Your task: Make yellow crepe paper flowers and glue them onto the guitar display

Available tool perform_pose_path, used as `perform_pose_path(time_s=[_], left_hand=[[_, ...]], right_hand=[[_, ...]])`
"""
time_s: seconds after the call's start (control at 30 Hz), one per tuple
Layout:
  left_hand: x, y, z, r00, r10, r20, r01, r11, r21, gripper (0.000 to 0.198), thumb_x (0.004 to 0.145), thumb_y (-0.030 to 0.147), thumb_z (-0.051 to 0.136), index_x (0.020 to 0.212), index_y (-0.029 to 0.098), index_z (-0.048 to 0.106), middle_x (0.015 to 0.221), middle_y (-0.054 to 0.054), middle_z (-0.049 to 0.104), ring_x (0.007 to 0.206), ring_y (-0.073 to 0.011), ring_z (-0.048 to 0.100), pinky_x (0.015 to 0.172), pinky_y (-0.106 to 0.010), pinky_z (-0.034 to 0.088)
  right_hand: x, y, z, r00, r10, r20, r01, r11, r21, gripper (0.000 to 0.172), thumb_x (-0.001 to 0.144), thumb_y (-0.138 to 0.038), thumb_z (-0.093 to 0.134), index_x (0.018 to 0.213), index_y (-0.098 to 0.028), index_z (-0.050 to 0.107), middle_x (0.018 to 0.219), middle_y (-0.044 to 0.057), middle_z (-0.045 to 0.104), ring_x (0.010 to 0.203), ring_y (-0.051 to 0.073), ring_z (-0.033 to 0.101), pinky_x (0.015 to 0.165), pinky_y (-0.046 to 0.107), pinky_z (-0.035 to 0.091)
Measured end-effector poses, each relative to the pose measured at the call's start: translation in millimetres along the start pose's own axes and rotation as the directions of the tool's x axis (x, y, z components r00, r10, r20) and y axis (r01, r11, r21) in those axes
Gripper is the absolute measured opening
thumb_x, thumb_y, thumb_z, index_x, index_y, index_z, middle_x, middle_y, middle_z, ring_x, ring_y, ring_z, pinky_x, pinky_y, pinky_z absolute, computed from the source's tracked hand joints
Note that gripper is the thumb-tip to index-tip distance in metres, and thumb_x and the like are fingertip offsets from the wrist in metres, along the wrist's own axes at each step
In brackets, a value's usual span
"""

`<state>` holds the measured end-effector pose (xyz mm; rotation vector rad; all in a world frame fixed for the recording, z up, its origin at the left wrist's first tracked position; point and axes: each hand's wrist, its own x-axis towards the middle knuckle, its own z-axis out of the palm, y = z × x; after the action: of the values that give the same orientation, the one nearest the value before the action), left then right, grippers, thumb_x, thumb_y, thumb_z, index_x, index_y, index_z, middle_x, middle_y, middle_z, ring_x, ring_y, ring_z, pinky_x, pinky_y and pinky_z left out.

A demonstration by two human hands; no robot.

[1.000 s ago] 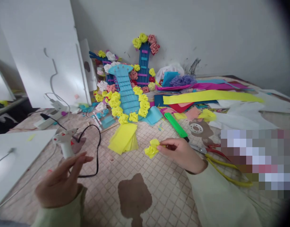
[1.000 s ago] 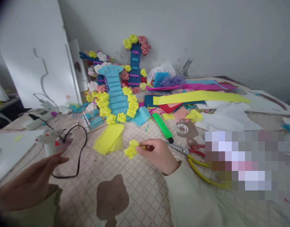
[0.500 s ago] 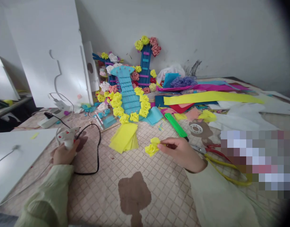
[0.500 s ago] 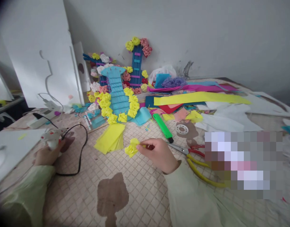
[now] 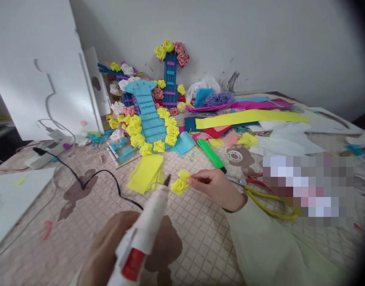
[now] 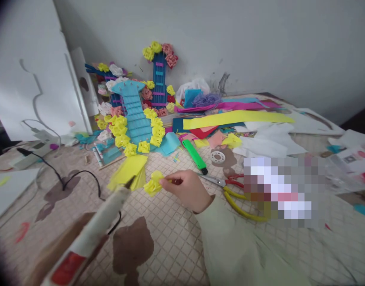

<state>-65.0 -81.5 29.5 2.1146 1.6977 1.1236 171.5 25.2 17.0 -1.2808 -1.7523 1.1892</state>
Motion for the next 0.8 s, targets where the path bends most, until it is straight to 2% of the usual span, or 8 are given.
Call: perform_pose_path(time_s=[0.07, 0.17, 0.4, 0.53, 0.8], left_hand=[[0, 11, 11.8, 0.988, 0.130, 0.088, -0.127, 0.991, -0.038, 0.018, 0.075, 0.032, 0.051, 0.089, 0.023, 0.056, 0.077, -0.005, 0.062, 0.064, -0.0193, 0.060, 0.057, -0.028, 0.050], [3, 11, 19.0, 0.956, 0.250, 0.152, -0.248, 0.968, -0.035, 0.014, 0.077, 0.025, 0.049, 0.089, 0.019, 0.053, 0.077, -0.006, 0.063, 0.066, -0.0176, 0.060, 0.058, -0.025, 0.049], [3, 3, 26.1, 0.950, 0.265, 0.162, -0.272, 0.962, 0.020, 0.014, 0.077, 0.030, 0.048, 0.085, 0.019, 0.051, 0.073, -0.007, 0.062, 0.062, -0.0183, 0.060, 0.055, -0.027, 0.048], [4, 4, 28.6, 0.948, 0.279, 0.154, -0.287, 0.958, 0.030, 0.020, 0.072, 0.034, 0.052, 0.084, 0.018, 0.051, 0.073, -0.007, 0.063, 0.061, -0.0193, 0.061, 0.054, -0.029, 0.048], [6, 5, 28.8, 0.942, 0.297, 0.153, -0.310, 0.948, 0.071, 0.016, 0.075, 0.030, 0.053, 0.087, 0.019, 0.052, 0.077, -0.007, 0.064, 0.067, -0.0198, 0.062, 0.058, -0.029, 0.049]], right_hand=[[0, -1, -1, 1.000, -0.003, -0.005, 0.003, 1.000, 0.001, 0.029, 0.074, -0.038, 0.056, 0.071, -0.013, 0.070, 0.057, 0.001, 0.058, 0.051, 0.009, 0.044, 0.045, 0.021, 0.032], [0, -2, -2, 1.000, -0.019, -0.009, 0.019, 1.000, -0.002, 0.028, 0.074, -0.038, 0.056, 0.070, -0.013, 0.070, 0.056, 0.000, 0.057, 0.052, 0.009, 0.045, 0.046, 0.021, 0.032], [-1, -2, -5, 0.998, -0.051, 0.026, 0.051, 0.999, -0.014, 0.031, 0.077, -0.040, 0.053, 0.075, -0.015, 0.071, 0.068, 0.003, 0.064, 0.059, 0.012, 0.050, 0.050, 0.023, 0.036], [-1, -2, -5, 0.998, -0.052, 0.024, 0.052, 0.999, -0.010, 0.032, 0.077, -0.042, 0.053, 0.077, -0.015, 0.071, 0.068, 0.003, 0.064, 0.058, 0.011, 0.050, 0.050, 0.022, 0.037], [-1, -1, -5, 0.998, -0.064, 0.023, 0.064, 0.998, -0.019, 0.031, 0.078, -0.041, 0.053, 0.076, -0.015, 0.071, 0.064, 0.002, 0.061, 0.055, 0.010, 0.047, 0.047, 0.022, 0.033]])
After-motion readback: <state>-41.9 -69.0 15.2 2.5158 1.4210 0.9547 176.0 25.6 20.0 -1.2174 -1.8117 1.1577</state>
